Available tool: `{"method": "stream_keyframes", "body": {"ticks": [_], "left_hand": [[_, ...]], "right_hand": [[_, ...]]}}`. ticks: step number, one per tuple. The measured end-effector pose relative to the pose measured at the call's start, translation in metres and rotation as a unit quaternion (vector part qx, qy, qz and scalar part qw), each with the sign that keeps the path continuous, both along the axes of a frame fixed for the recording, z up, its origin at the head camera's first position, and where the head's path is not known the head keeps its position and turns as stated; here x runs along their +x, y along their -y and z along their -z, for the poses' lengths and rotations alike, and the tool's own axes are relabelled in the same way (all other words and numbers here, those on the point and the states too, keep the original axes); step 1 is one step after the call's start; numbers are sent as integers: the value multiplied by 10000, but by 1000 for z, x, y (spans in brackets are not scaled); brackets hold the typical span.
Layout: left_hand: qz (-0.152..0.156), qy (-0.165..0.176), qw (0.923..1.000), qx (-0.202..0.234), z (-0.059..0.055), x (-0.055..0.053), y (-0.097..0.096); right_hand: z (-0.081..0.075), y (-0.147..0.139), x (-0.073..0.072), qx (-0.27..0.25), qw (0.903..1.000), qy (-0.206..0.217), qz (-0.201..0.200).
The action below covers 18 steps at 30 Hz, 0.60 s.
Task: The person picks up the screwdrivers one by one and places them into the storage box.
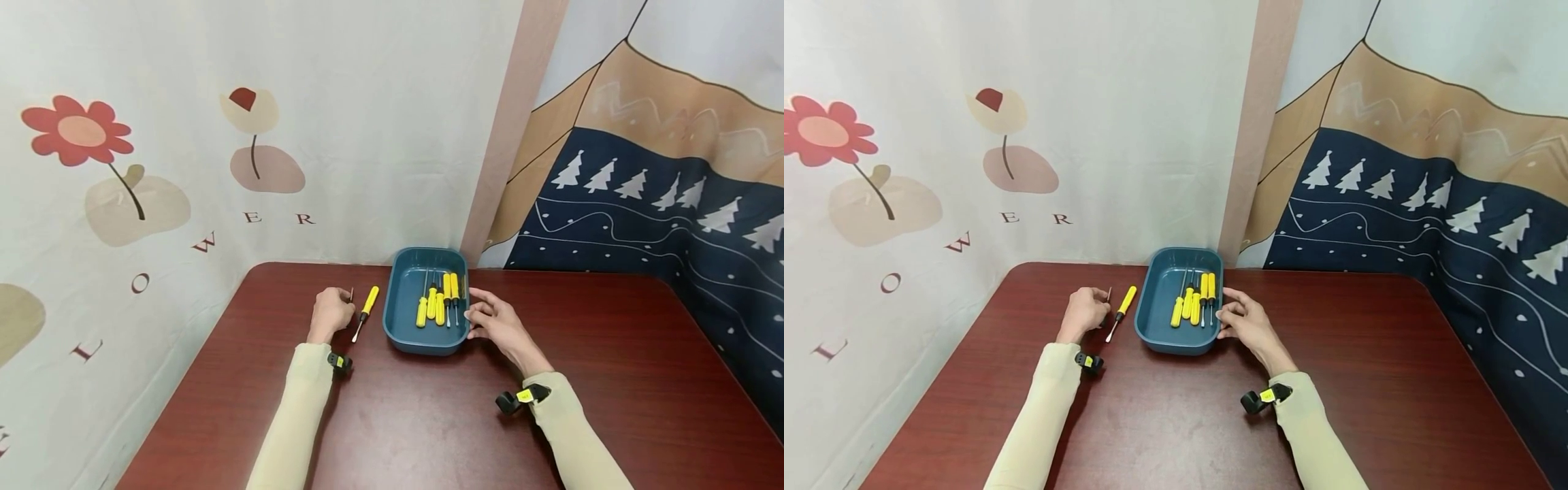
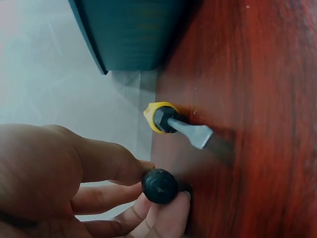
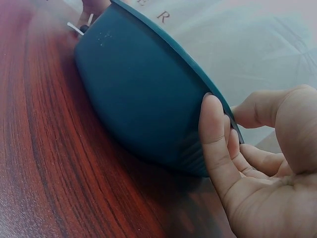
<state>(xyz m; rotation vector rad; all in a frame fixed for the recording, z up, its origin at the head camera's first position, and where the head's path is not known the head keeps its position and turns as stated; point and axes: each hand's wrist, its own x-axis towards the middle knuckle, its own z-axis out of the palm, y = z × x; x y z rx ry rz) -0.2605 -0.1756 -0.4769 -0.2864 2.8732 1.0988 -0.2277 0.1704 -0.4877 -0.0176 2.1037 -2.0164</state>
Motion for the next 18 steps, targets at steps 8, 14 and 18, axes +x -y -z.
{"method": "stream_keyframes", "body": {"ticks": [8,14,18], "left_hand": [[-81,-175,9994,286,0,0,3],[-124,-284,9981,527,-1,0,2],[-139,-340,9963,772,-2,1,2]], "right_hand": [[0,0,1,49,10000,13,-28],[-1,0,1,-9,10000,14,-13],[0,0,0,-38,10000,26,-20]]}}
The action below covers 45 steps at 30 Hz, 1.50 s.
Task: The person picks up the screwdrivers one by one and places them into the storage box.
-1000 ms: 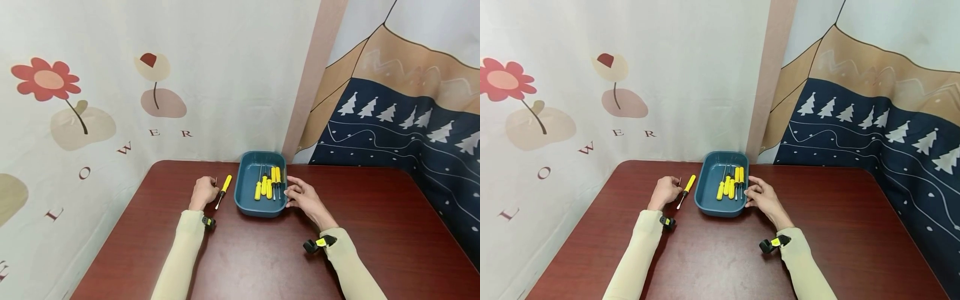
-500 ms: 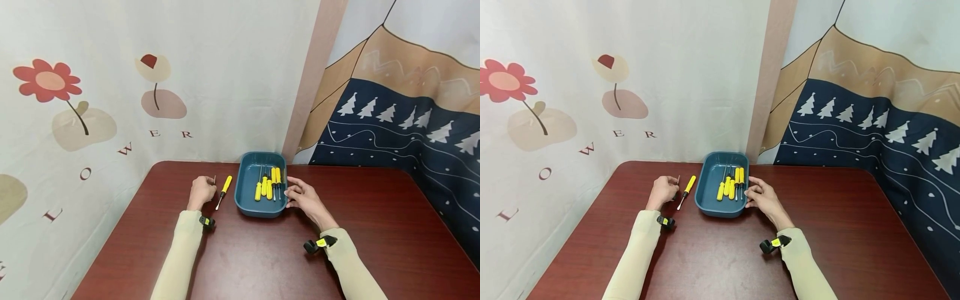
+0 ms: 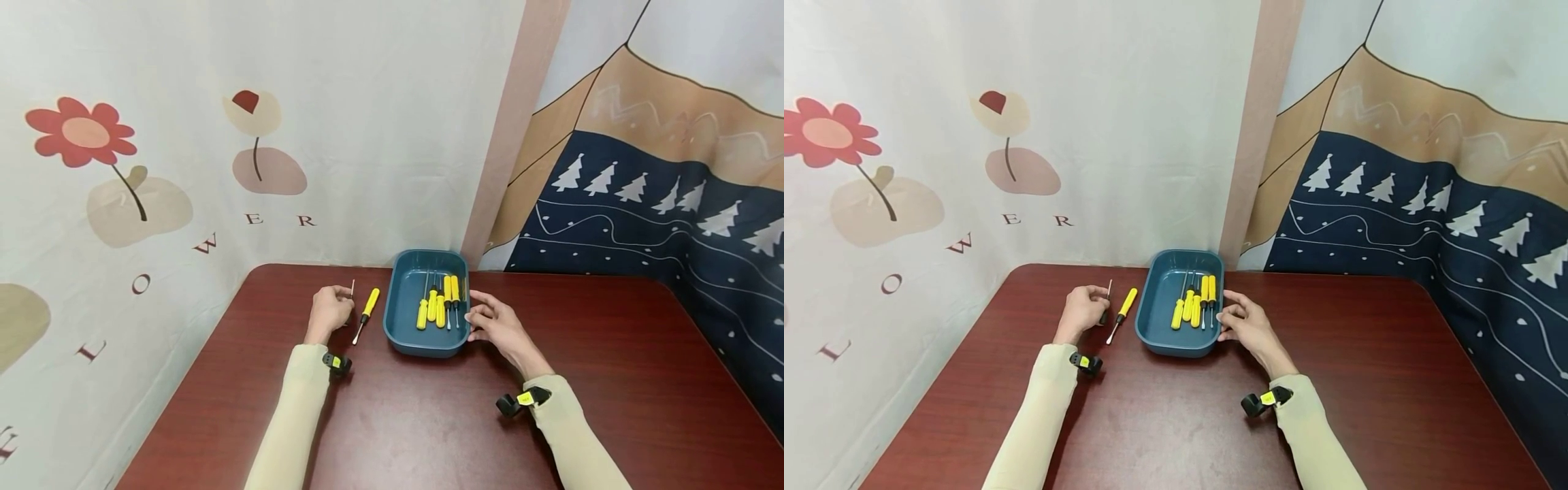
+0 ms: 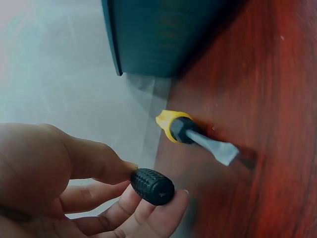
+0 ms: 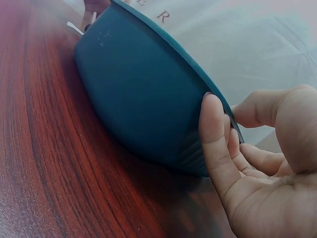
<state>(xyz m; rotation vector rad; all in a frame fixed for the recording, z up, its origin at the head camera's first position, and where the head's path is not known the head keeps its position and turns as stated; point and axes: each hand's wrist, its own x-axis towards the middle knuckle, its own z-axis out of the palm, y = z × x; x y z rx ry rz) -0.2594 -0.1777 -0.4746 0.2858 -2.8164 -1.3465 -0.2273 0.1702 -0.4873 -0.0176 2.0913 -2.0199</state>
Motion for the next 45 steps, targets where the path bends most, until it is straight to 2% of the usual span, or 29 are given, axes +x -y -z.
{"method": "stream_keyframes", "body": {"ticks": [13,24,35,45], "left_hand": [[78,-177,9977,651,-7,0,-7],[168,-159,9955,919,-10,0,-10],[385,-188,9924,1150,-16,1,-20],[535,-364,9901,1245,-23,4,-26]], "right_hand": [[2,0,0,-17,10000,-45,-38],[2,1,-1,-29,10000,-53,-65],[2,-3,-1,30,10000,-43,-65],[2,-1,0,-14,9999,-97,-86]]}}
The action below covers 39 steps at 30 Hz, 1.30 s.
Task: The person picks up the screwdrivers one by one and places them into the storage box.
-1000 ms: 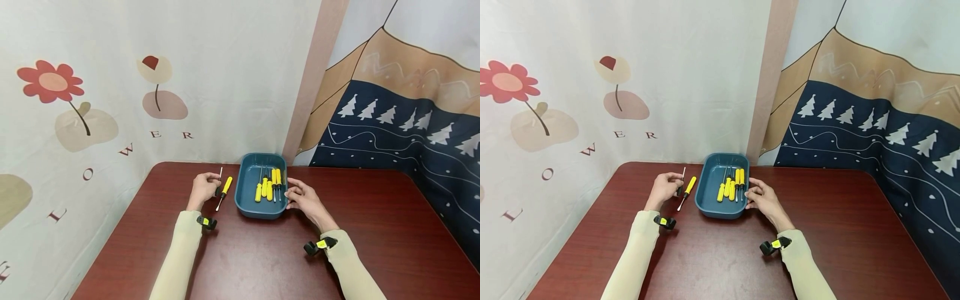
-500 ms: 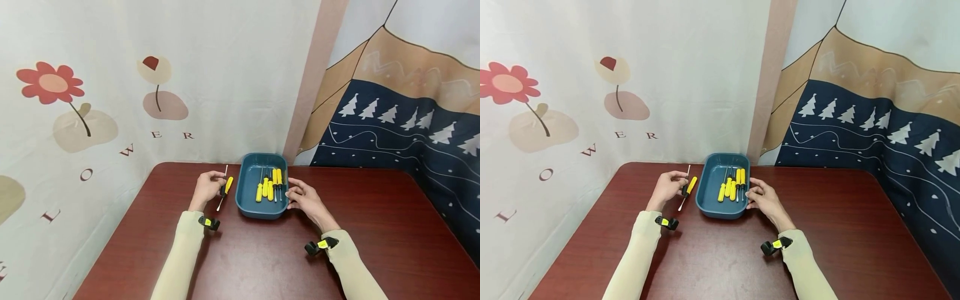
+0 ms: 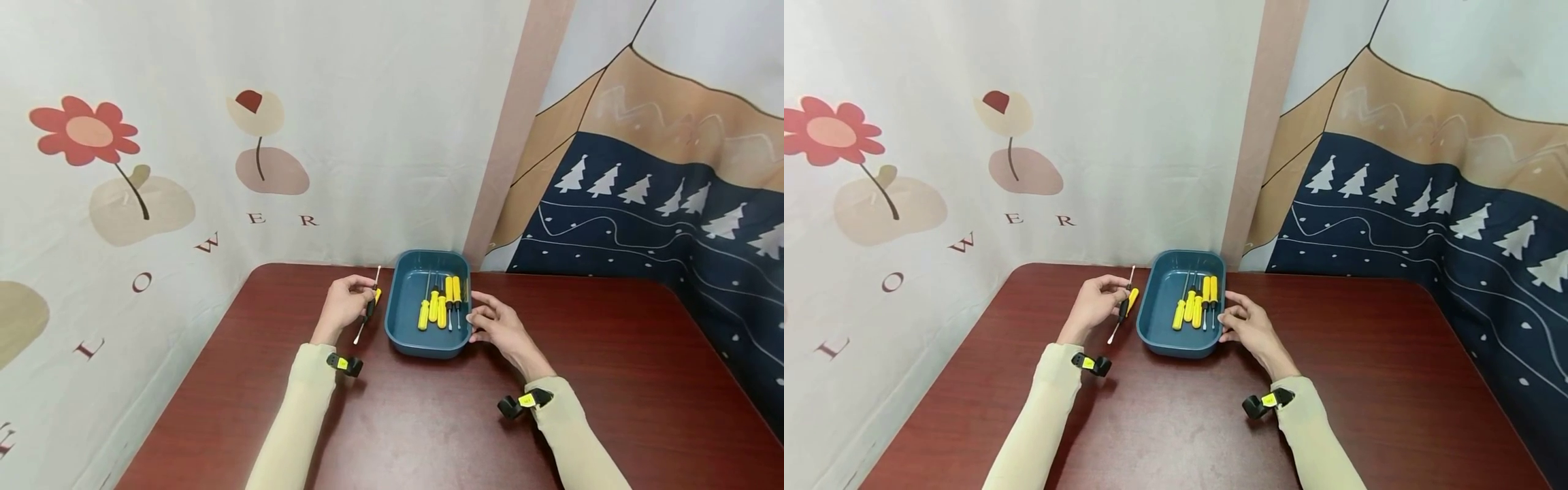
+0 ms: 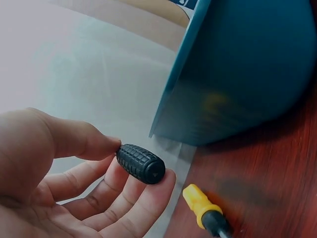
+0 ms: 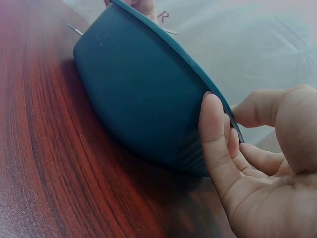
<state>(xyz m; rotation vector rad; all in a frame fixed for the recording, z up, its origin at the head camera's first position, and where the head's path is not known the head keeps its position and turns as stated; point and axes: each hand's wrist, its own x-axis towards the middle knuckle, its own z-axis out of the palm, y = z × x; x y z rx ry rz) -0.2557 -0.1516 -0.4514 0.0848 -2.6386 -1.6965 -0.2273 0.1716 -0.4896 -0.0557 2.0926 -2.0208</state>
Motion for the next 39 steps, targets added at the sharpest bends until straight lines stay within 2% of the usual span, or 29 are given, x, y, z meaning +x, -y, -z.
{"method": "stream_keyframes", "body": {"ticks": [10,17,35,39], "left_hand": [[92,-192,9997,-102,2,2,-10],[212,-190,9995,-116,-5,4,-16],[536,-347,9955,-694,-26,-10,-33],[570,-267,9949,-790,-29,-13,-38]], "right_hand": [[3,1,1,-13,9999,93,79],[2,1,2,23,9999,67,87],[-1,0,0,-10,10000,55,41],[2,-1,-1,-88,10000,-25,-23]]}}
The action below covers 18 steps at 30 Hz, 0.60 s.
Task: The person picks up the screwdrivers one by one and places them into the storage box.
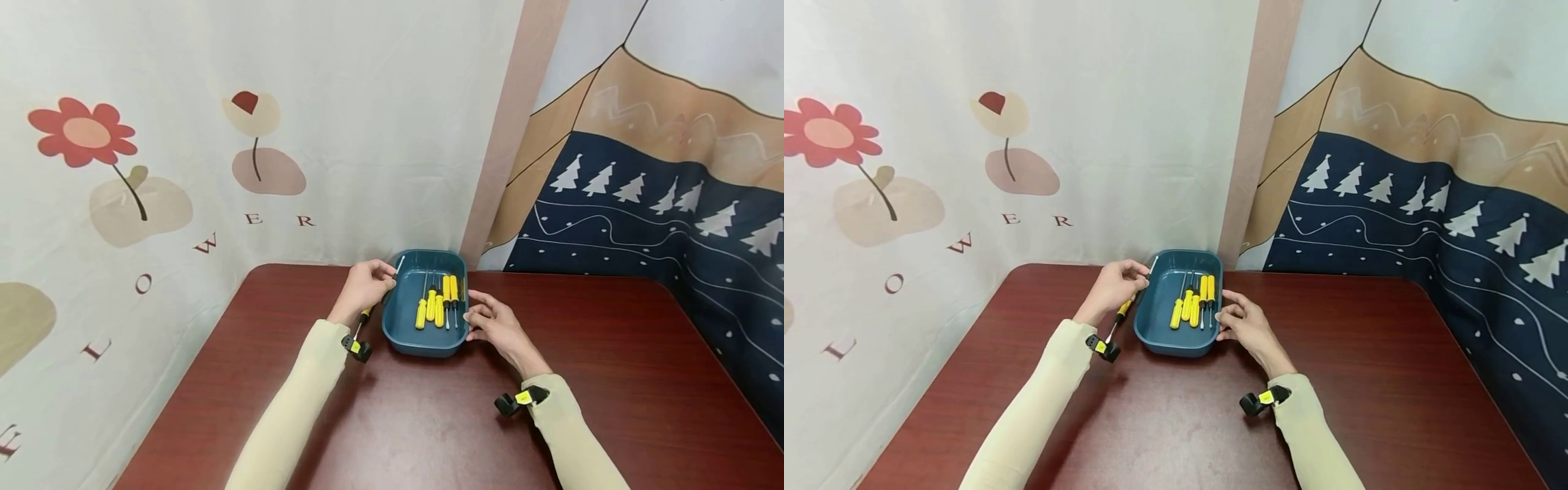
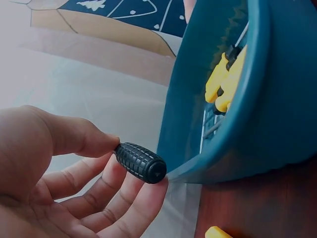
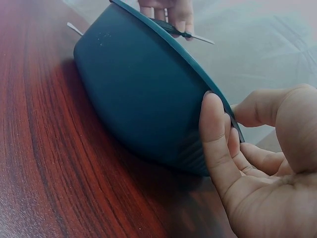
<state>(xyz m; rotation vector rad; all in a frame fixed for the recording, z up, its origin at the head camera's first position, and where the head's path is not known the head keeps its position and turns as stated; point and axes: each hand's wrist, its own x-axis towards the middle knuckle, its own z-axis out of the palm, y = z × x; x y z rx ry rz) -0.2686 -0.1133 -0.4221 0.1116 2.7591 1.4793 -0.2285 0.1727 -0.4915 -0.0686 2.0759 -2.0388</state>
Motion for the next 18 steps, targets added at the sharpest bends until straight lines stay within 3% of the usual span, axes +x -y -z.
{"method": "stream_keyframes", "body": {"ticks": [8,18], "left_hand": [[126,305,9992,-235,-3,-9,-10],[261,261,9966,-740,-10,-20,-25]], "right_hand": [[0,2,1,-5,10000,24,31],[-2,2,1,77,9999,47,55]]}}
